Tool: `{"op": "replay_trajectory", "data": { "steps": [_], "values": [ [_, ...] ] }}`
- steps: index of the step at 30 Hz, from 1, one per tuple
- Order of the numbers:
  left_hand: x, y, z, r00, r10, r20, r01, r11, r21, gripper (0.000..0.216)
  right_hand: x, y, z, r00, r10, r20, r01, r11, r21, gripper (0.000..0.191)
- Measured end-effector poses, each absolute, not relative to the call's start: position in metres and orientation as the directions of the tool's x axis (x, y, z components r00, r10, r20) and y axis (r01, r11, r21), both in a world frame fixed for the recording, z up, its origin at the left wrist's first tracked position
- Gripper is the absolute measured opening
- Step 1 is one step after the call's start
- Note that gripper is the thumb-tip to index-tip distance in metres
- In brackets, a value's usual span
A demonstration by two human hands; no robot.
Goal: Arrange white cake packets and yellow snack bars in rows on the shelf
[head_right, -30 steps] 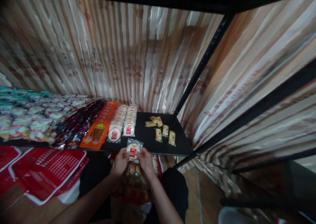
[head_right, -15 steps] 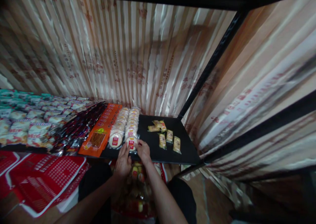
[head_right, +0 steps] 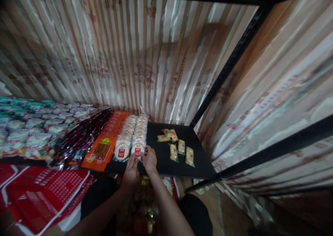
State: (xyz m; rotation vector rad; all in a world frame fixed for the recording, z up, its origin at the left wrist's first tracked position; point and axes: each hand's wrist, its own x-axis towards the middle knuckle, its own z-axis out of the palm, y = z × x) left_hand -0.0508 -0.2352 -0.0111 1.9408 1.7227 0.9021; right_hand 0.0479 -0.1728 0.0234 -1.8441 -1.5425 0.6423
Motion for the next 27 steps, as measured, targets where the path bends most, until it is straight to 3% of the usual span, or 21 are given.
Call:
{"op": "replay_trajectory", "data": {
  "steps": [14,20,27],
  "values": [
    [-0.048,-0.214,-0.025,0.014,0.987,0.157,0.694,-0.123,0.709,0.056,0.042,-0.169,0.013,0.194,0.974,0.117,0.717,-0.06,-0.695,0.039],
    [-0.051,-0.204,-0.042,0.064,0.965,0.255,0.707,-0.224,0.671,0.053,0.041,-0.162,0.014,0.189,0.975,0.113,0.746,-0.068,-0.662,0.039],
    [-0.038,-0.199,-0.051,-0.017,0.907,0.421,0.798,-0.242,0.553,0.052,0.045,-0.152,0.014,0.154,0.973,0.17,0.708,0.011,-0.706,0.036]
  ]
}}
